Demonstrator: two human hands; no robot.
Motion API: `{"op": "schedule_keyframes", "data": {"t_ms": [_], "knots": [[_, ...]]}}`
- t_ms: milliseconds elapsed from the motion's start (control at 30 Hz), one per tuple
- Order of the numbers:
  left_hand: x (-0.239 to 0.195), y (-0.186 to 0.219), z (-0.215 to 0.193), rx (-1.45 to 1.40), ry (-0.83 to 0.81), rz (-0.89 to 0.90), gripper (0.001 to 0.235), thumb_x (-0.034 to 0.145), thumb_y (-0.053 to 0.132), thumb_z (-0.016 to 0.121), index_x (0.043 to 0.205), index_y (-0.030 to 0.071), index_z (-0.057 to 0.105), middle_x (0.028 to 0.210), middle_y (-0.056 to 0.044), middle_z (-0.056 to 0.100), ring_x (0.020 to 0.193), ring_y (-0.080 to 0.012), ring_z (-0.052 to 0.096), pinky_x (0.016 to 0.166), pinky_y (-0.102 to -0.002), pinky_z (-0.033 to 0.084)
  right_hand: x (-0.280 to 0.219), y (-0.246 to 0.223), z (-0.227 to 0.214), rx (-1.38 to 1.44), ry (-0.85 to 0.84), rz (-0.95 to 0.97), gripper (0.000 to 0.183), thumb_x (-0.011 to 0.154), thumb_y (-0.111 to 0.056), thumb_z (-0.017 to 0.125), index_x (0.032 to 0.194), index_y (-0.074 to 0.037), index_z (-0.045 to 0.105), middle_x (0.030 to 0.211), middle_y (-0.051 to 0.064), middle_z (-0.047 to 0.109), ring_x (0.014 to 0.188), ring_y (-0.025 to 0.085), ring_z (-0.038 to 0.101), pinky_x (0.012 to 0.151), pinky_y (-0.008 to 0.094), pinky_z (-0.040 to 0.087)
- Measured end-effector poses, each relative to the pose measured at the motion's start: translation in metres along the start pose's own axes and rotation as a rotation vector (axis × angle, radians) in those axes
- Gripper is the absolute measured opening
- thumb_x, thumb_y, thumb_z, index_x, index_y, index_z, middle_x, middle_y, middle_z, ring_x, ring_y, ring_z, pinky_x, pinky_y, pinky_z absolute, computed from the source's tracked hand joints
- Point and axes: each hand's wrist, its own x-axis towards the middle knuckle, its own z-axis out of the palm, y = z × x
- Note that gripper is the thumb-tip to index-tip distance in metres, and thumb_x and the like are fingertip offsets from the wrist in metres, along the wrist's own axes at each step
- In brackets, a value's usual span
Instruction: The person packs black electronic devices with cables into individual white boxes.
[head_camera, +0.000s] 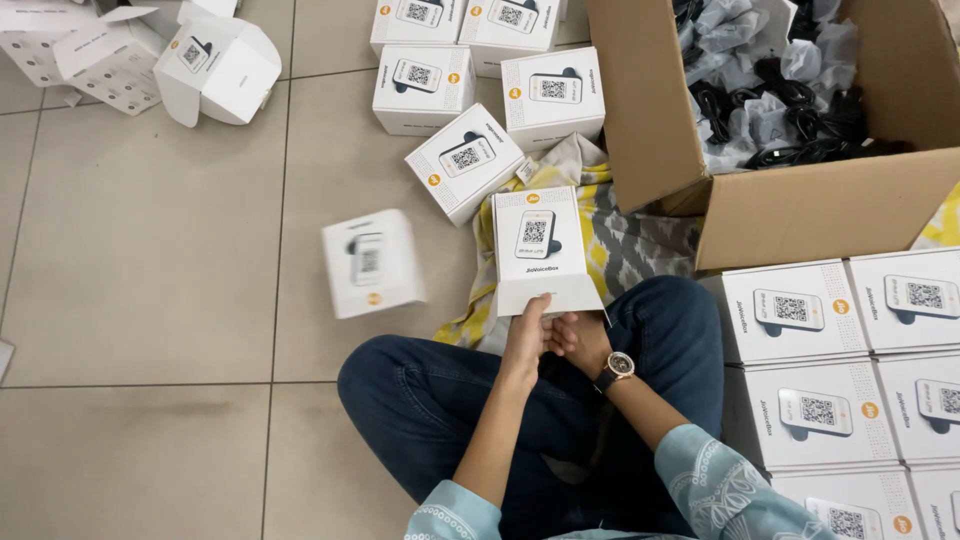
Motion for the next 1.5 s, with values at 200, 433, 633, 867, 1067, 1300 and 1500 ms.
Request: {"op": "schedule_keyframes", "data": {"t_ms": [200, 433, 633, 867, 1067, 1300, 1500], "knots": [[0.017, 0.035, 0.029, -0.038, -0.002, 0.101, 0.051, 0.097, 0.048, 0.050, 0.095, 0.001, 0.070, 0.069, -0.010, 0.070, 0.059, -0.0174, 0.066, 0.059, -0.027, 0.052, -0.006, -0.057, -0.002, -1.301, 0.444, -0.690, 0.025, 0.077, -0.028, 0.072, 0.093, -0.017, 0.056, 0.093, 0.003, 0.066, 0.106, 0.036, 0.067, 0.092, 0.061, 0.054], [0.090, 0.107, 0.040, 0.496, 0.078, 0.820, 0.065, 0.107, 0.060, 0.043, 0.137, 0.005, 0.060, 0.138, -0.015, 0.058, 0.131, -0.0264, 0.054, 0.103, -0.045, 0.042, -0.033, -0.145, 0.008, -0.991, 0.357, -0.419, 0.042, 0.082, -0.018, 0.073, 0.118, -0.002, 0.058, 0.148, 0.019, 0.053, 0.112, 0.037, 0.061, 0.084, 0.045, 0.058], [0.147, 0.071, 0.000, 1.178, 0.209, 0.677, 0.049, 0.102, 0.046, 0.065, 0.134, 0.009, 0.064, 0.138, -0.013, 0.069, 0.129, -0.0307, 0.062, 0.115, -0.047, 0.052, -0.032, -0.145, 0.008, -1.022, 0.403, -0.515, 0.039, 0.082, -0.020, 0.073, 0.114, -0.004, 0.059, 0.144, 0.019, 0.054, 0.119, 0.038, 0.060, 0.087, 0.042, 0.057], [0.181, 0.053, -0.021, 1.813, 0.169, 0.639, 0.094, 0.066, 0.034, 0.093, 0.140, -0.004, 0.048, 0.135, -0.021, 0.054, 0.129, -0.0341, 0.049, 0.108, -0.047, 0.040, -0.024, -0.137, 0.005, -1.028, 0.345, -0.371, 0.024, 0.091, -0.016, 0.066, 0.113, -0.007, 0.064, 0.108, 0.010, 0.066, 0.108, 0.029, 0.064, 0.086, 0.040, 0.056], [0.148, 0.091, -0.002, 1.944, 0.116, 0.573, 0.100, 0.056, 0.042, 0.098, 0.136, 0.002, 0.052, 0.130, -0.011, 0.055, 0.128, -0.0274, 0.049, 0.109, -0.048, 0.037, -0.022, -0.138, 0.004, -1.016, 0.363, -0.437, 0.034, 0.082, -0.004, 0.061, 0.116, -0.005, 0.064, 0.111, 0.011, 0.067, 0.108, 0.030, 0.064, 0.084, 0.039, 0.056], [0.132, 0.024, -0.026, 2.025, 0.108, 0.967, 0.008, 0.083, 0.013, 0.078, 0.090, 0.012, 0.074, 0.109, -0.008, 0.066, 0.111, -0.0247, 0.061, 0.107, -0.050, 0.045, -0.017, -0.132, 0.003, -1.038, 0.344, -0.391, 0.024, 0.081, -0.007, 0.064, 0.105, -0.003, 0.064, 0.105, 0.012, 0.067, 0.103, 0.032, 0.065, 0.076, 0.040, 0.058], [0.118, 0.012, -0.010, 2.234, -0.077, 0.806, 0.008, 0.075, 0.008, 0.069, 0.079, 0.008, 0.077, 0.093, -0.011, 0.070, 0.092, -0.0248, 0.068, 0.084, -0.039, 0.055, -0.003, -0.102, 0.004, -1.036, 0.296, -0.344, 0.016, 0.087, -0.013, 0.067, 0.100, -0.002, 0.067, 0.098, 0.014, 0.066, 0.082, 0.030, 0.068, 0.072, 0.041, 0.058]]}}
